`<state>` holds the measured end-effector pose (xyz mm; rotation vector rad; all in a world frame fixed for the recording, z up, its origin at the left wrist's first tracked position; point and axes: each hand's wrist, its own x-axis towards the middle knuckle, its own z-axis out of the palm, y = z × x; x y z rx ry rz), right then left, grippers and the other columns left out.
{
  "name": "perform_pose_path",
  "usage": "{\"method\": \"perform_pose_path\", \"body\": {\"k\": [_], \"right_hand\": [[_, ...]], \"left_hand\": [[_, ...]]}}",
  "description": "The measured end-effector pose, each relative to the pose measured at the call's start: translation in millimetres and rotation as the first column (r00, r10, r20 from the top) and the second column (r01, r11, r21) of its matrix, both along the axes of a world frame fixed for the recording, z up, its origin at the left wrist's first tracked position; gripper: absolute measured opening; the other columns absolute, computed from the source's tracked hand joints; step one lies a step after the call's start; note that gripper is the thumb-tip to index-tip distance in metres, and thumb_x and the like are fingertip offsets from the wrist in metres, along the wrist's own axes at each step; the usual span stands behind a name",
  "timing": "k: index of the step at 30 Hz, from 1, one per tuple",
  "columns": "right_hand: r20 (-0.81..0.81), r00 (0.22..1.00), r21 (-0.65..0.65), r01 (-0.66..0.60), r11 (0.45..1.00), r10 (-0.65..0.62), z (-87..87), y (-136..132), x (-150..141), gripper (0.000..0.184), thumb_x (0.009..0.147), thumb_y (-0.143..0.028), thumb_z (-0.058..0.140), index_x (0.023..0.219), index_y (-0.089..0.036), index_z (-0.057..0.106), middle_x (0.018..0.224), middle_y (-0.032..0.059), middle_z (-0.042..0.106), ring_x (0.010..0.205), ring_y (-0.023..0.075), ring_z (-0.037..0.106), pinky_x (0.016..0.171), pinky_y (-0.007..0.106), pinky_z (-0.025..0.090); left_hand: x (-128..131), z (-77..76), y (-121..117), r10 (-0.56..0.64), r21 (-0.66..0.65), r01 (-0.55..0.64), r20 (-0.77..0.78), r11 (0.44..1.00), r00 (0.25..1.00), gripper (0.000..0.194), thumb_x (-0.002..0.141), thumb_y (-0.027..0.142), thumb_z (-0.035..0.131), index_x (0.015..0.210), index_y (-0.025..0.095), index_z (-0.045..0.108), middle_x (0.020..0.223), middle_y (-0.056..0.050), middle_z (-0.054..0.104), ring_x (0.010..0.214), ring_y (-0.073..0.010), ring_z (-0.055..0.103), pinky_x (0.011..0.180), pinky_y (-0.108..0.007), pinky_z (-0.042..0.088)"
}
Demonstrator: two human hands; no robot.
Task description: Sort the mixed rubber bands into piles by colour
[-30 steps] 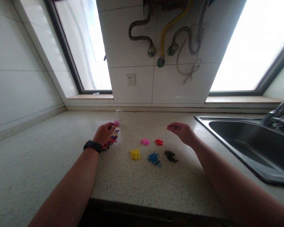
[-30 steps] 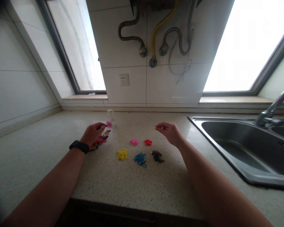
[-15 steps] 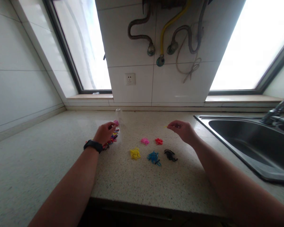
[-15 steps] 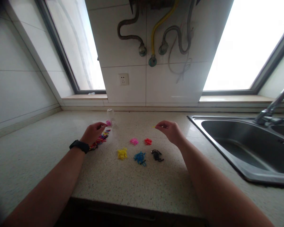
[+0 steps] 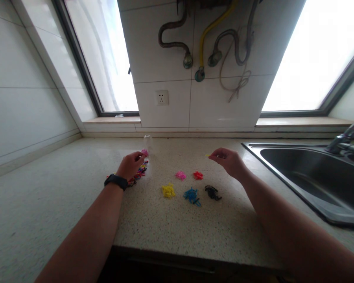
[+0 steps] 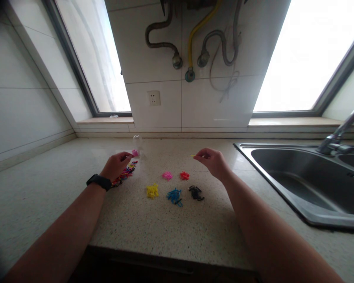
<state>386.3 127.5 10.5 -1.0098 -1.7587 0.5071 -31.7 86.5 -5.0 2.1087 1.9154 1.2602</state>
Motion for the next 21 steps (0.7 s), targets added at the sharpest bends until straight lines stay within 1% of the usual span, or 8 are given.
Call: {"method": "perform_pose_path", "body": {"k": [4,9,14,21], "right_hand": [[0.01,1.0,-0.003,0.005,1.0,-0.005,-0.3,0.3,0.5,0.049,0.071,-0.066,0.073,0.077,-0.017,0.07,0.059,-0.0005,0.057,0.053,0.0124,0.045,0.05,0.028,0.035],[-0.008,1.0,-0.021,0.007,1.0,-0.007,-1.5,1.3,0.3,0.048,0.072,-0.065,0.073,0.078,-0.017,0.071,0.062,0.0012,0.06,0.055,0.0129,0.047,0.051,0.029,0.037],[0.009,1.0,-0.019,0.008,1.0,-0.008,-0.2,0.9,0.5,0.049,0.072,-0.065,0.072,0.079,-0.017,0.073,0.064,0.0025,0.062,0.055,0.0136,0.048,0.052,0.03,0.038],[0.019,1.0,-0.037,-0.001,0.999,0.001,1.5,-1.8,-0.7,0.048,0.074,-0.064,0.071,0.08,-0.017,0.074,0.062,0.0021,0.06,0.054,0.0132,0.047,0.05,0.029,0.036]], "left_hand": [[0.6,-0.2,-0.3,0.001,-0.004,-0.001,-0.016,1.0,1.0,0.038,0.091,0.046,0.05,0.094,0.017,0.074,0.064,-0.001,0.063,0.059,-0.0153,0.054,0.057,-0.025,0.037],[2.0,1.4,-1.0,-0.011,-0.012,0.01,-0.021,1.0,1.0,0.038,0.091,0.046,0.05,0.095,0.017,0.075,0.066,-0.002,0.065,0.062,-0.0156,0.056,0.058,-0.025,0.038],[2.7,2.2,-1.5,-0.004,-0.019,0.004,-0.014,1.0,1.0,0.039,0.091,0.047,0.051,0.095,0.017,0.075,0.067,-0.002,0.066,0.061,-0.0153,0.056,0.057,-0.025,0.037],[2.6,1.6,-1.6,-0.025,-0.023,0.024,-0.009,0.999,1.0,0.04,0.091,0.048,0.05,0.096,0.016,0.074,0.066,-0.002,0.066,0.062,-0.0157,0.056,0.058,-0.025,0.038]]}}
